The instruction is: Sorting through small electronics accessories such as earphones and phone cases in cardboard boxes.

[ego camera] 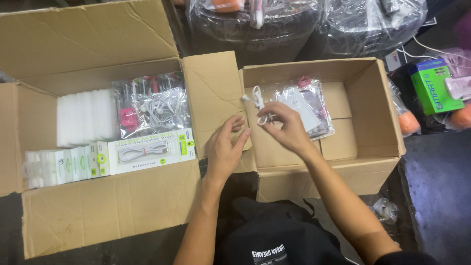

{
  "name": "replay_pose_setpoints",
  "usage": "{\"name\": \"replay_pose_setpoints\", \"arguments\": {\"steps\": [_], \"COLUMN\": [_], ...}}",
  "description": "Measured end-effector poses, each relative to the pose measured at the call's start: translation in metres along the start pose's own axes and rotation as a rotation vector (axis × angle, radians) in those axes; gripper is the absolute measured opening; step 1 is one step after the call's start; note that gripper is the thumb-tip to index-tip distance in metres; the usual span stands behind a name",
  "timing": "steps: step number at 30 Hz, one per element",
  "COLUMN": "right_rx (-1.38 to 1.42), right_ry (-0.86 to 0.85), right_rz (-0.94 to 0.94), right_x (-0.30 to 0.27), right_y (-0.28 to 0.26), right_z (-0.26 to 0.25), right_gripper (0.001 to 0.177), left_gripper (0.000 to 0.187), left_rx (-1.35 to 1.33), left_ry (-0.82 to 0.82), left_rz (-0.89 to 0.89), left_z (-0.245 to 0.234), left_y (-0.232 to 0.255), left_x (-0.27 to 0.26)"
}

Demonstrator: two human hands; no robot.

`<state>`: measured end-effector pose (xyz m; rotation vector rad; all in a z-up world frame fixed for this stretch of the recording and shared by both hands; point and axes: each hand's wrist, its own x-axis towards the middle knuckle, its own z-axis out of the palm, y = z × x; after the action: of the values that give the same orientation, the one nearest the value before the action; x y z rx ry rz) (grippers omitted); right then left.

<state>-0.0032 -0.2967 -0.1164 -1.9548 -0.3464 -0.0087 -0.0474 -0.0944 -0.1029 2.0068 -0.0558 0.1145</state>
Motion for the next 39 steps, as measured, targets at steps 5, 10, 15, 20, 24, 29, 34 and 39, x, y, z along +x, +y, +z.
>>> {"name": "replay_pose_setpoints", "arguments": {"steps": [5,10,15,20,24,29,34,39], "right_rx": [-0.069,0.001,0.594,1.016,1.179,1.207,1.136,1.207], "right_ry": [0.073,0.019,0.112,0.321,0.413,0.457,0.495,0.512], "right_rz": [-0.227,-0.292,0.171,0.707,0.909,1.033,1.136,0.863], "right_x": [-0.022,-0.03,-0.012,0.02,0.038,0.081,0.122,0.137], "right_y": [-0.023,-0.028,0.046,0.16,0.194,0.184,0.226,0.233], "right_z": [0.03,0.033,0.031,0.018,0.016,0.002,-0.006,-0.012], "right_gripper": [0.027,0.032,0.033,0.061,0.089,0.122,0.136,0.111], "left_gripper": [0.052,0.03,0.025,0.023,0.023,0.023,0.023,0.025], "left_rx": [-0.225,-0.49,-0.566,-0.59,-0.585,-0.631,-0.595,-0.626], "left_ry": [-0.01,0.055,0.065,0.055,0.062,0.038,0.032,0.042], "left_rz": [0.078,-0.085,-0.112,-0.164,-0.155,-0.195,-0.175,-0.217], "left_z": [0.011,0.024,0.026,0.03,0.026,0.028,0.026,0.024], "left_y": [0.005,-0.029,-0.04,-0.048,-0.05,-0.05,-0.043,-0.04], "left_x": [-0.001,0.0,0.003,0.002,0.003,0.003,0.002,0.001]}}
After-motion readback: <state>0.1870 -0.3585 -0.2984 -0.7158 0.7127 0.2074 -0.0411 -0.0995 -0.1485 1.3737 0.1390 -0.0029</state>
